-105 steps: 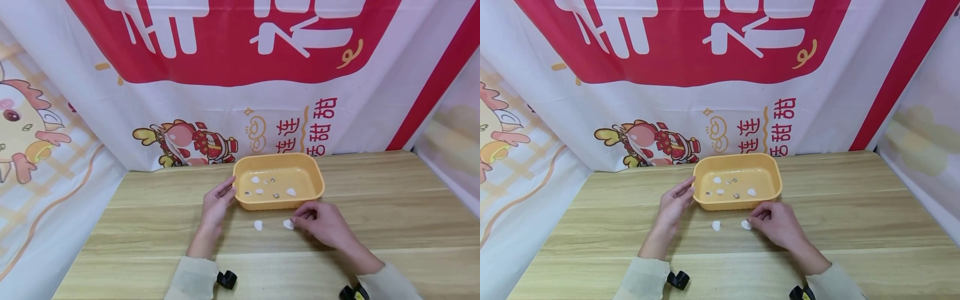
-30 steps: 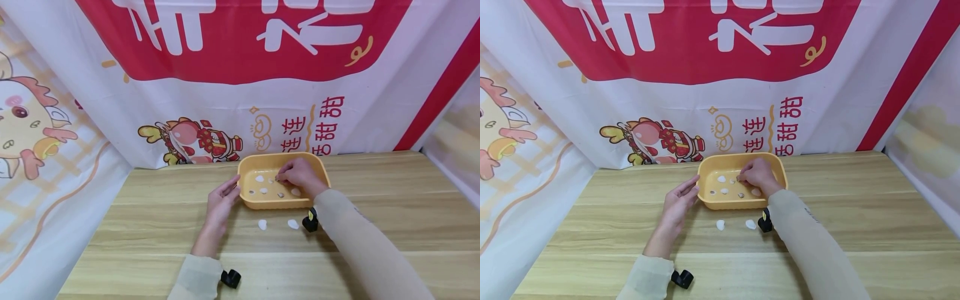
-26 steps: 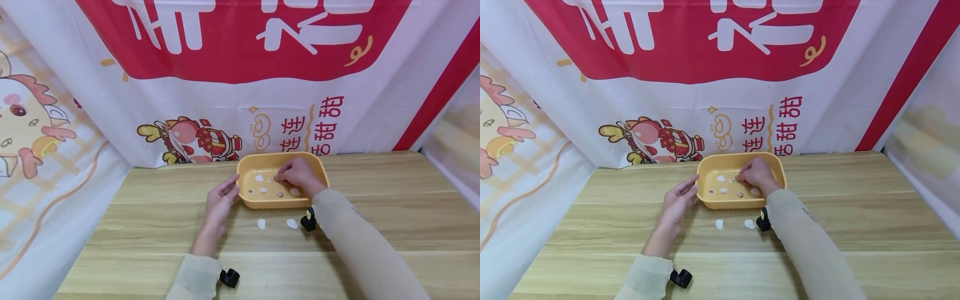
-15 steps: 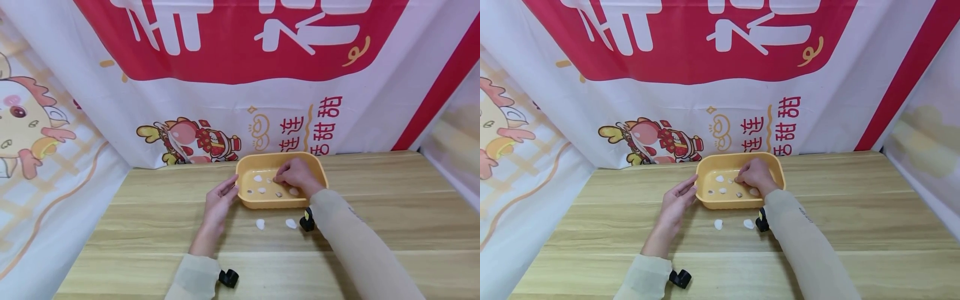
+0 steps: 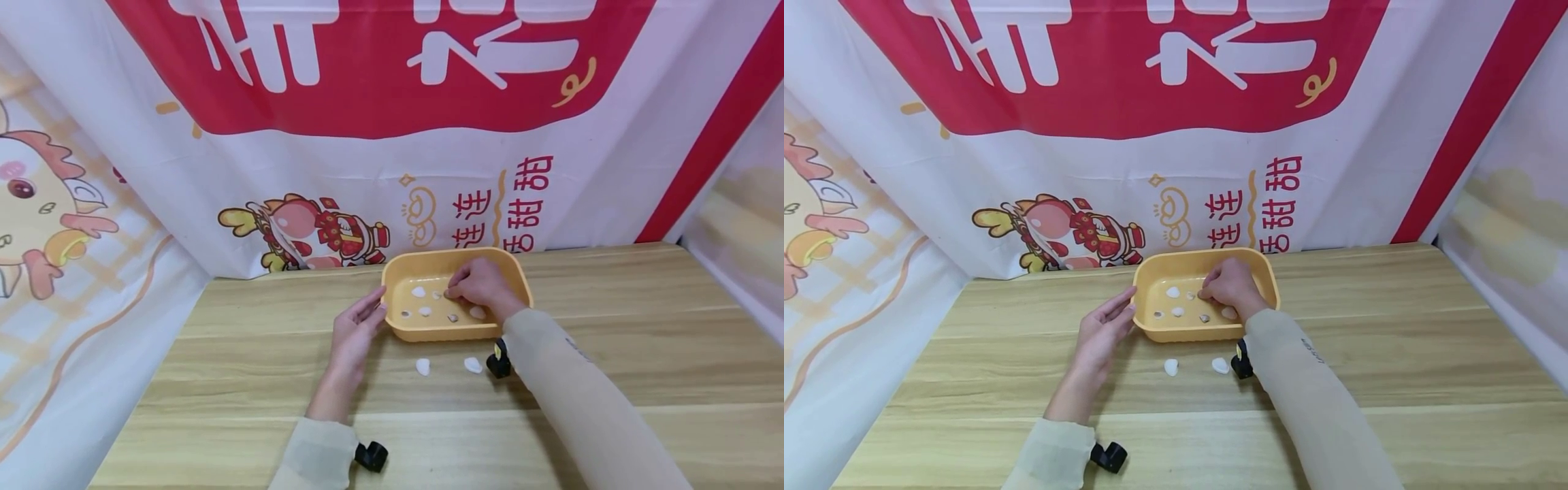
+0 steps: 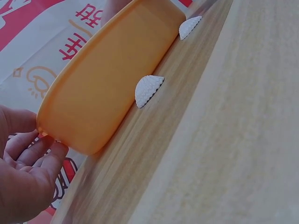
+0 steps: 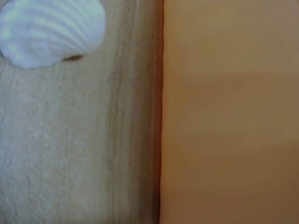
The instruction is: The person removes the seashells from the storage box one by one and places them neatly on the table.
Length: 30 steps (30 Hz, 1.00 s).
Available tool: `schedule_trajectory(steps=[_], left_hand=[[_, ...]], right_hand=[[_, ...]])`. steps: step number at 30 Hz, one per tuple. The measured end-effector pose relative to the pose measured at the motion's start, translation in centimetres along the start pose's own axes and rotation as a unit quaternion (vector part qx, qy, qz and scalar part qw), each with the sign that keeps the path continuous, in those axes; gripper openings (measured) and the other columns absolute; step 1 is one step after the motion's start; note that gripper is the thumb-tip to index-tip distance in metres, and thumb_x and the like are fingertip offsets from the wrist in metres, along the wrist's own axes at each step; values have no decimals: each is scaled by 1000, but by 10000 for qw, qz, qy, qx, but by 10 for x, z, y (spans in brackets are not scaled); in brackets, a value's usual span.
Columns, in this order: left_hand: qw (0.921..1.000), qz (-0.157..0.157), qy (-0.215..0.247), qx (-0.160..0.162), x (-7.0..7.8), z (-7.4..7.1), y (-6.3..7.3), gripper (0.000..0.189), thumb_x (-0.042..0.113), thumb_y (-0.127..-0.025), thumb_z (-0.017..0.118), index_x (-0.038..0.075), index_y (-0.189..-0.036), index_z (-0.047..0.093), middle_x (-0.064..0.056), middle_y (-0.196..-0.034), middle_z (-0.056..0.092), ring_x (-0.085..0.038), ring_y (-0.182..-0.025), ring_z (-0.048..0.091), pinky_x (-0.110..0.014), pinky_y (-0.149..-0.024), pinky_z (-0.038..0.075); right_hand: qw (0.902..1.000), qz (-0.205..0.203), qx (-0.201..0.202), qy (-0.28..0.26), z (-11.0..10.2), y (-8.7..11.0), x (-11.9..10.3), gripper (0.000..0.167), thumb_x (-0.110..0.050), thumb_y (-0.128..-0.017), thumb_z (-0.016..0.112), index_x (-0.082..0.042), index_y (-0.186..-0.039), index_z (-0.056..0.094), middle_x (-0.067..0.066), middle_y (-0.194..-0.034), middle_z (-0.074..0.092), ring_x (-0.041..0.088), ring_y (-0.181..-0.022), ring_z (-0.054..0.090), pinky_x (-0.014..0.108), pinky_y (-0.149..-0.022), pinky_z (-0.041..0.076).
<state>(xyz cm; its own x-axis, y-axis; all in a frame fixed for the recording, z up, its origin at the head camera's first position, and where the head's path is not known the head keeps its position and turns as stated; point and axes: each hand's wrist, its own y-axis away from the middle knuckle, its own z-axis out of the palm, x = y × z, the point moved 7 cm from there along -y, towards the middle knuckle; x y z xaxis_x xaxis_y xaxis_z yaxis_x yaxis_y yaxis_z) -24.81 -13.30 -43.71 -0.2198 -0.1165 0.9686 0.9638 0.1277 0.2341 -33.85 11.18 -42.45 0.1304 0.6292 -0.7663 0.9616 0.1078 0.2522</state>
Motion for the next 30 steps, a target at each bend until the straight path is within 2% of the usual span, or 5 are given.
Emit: schedule_trajectory(steps=[19, 30], left_hand=[[9999, 58, 86, -58, -1, -2, -1, 42, 6, -104, 67, 20, -144, 69, -6, -158, 61, -26, -144, 60, -37, -119, 55], [10000, 58, 56, -42, 0, -2, 0, 41, 7, -104, 67, 20, -144, 69, -5, -158, 61, -26, -144, 60, -37, -119, 56]], right_hand=[[10000, 55, -40, -31, 2, 4, -2, 11, -15, -94, 84, -5, -99, 80, 7, -87, 73, 17, -75, 64, 23, -63, 54], [9997, 89, 1, 205, 3, 0, 0, 8, -16, -92, 83, -9, -96, 81, 6, -89, 75, 18, -78, 65, 23, -65, 55]])
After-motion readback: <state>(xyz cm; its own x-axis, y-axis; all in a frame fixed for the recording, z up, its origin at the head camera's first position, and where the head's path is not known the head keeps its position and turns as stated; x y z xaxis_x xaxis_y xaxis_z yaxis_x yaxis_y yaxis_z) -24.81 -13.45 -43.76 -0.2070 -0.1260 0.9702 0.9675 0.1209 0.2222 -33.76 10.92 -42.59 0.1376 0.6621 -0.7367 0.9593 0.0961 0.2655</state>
